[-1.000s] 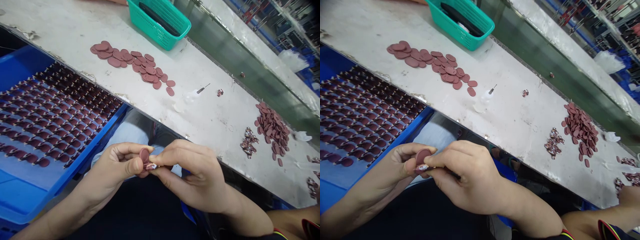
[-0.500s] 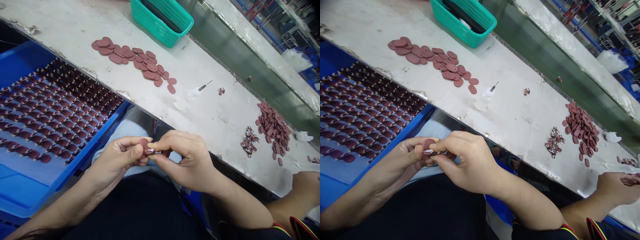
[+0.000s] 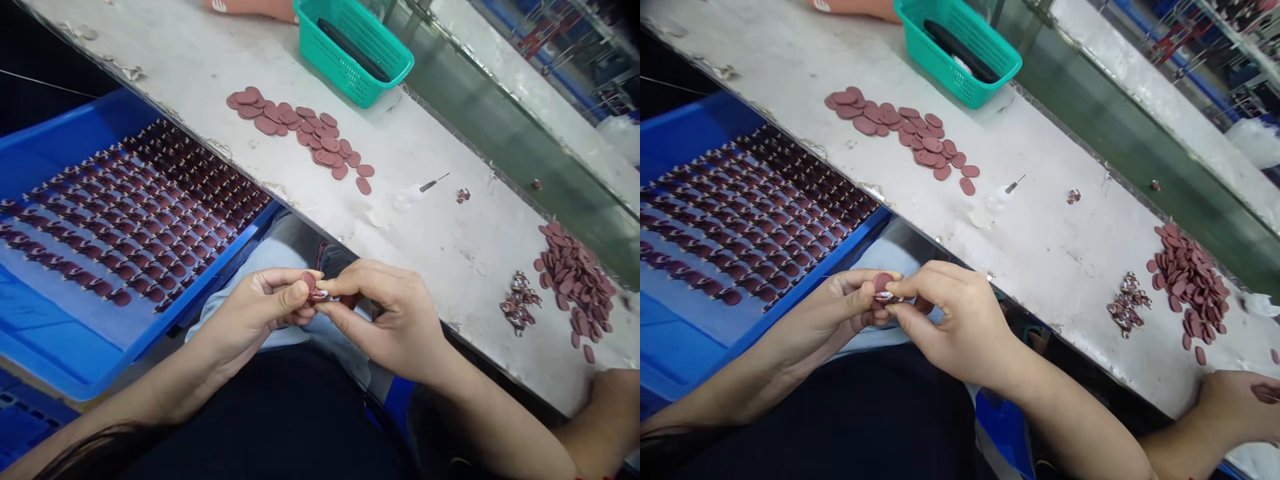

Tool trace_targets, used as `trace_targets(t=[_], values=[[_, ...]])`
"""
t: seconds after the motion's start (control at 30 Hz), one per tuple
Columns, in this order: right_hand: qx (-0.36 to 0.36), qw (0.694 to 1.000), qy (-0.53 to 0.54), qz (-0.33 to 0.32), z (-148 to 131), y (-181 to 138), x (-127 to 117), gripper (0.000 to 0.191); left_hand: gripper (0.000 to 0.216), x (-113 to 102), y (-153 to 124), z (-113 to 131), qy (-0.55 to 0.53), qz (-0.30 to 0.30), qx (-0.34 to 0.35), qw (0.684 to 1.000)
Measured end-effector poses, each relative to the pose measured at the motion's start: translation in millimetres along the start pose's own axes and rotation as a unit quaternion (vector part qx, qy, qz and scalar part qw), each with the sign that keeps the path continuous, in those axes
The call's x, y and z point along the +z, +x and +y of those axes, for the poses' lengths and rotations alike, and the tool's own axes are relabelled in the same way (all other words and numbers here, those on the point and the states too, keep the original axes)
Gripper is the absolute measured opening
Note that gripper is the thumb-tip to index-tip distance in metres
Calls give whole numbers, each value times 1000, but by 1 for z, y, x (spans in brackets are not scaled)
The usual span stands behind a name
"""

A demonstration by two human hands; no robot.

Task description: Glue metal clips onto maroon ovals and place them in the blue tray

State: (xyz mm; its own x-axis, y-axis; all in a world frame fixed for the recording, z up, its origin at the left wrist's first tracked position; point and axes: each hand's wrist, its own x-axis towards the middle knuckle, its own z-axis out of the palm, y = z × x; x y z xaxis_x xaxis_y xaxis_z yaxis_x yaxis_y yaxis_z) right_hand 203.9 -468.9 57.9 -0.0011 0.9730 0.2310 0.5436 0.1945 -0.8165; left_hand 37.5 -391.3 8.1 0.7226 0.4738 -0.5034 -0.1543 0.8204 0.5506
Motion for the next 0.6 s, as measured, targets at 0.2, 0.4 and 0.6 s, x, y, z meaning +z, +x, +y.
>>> trace_targets(t=[0.2,0.4,0.6], values=[[18,999,-24,-34,-2,4,1,9,36,-11,4,-2,-3,-25,-28,999],[24,998,-53,-27,-4,4,1,46,43,-19,5,-1,-75,-4,-66,995],[36,999,-19,5,0,5,10,19,37,-24,5,-2,-128,-4,-84,988]])
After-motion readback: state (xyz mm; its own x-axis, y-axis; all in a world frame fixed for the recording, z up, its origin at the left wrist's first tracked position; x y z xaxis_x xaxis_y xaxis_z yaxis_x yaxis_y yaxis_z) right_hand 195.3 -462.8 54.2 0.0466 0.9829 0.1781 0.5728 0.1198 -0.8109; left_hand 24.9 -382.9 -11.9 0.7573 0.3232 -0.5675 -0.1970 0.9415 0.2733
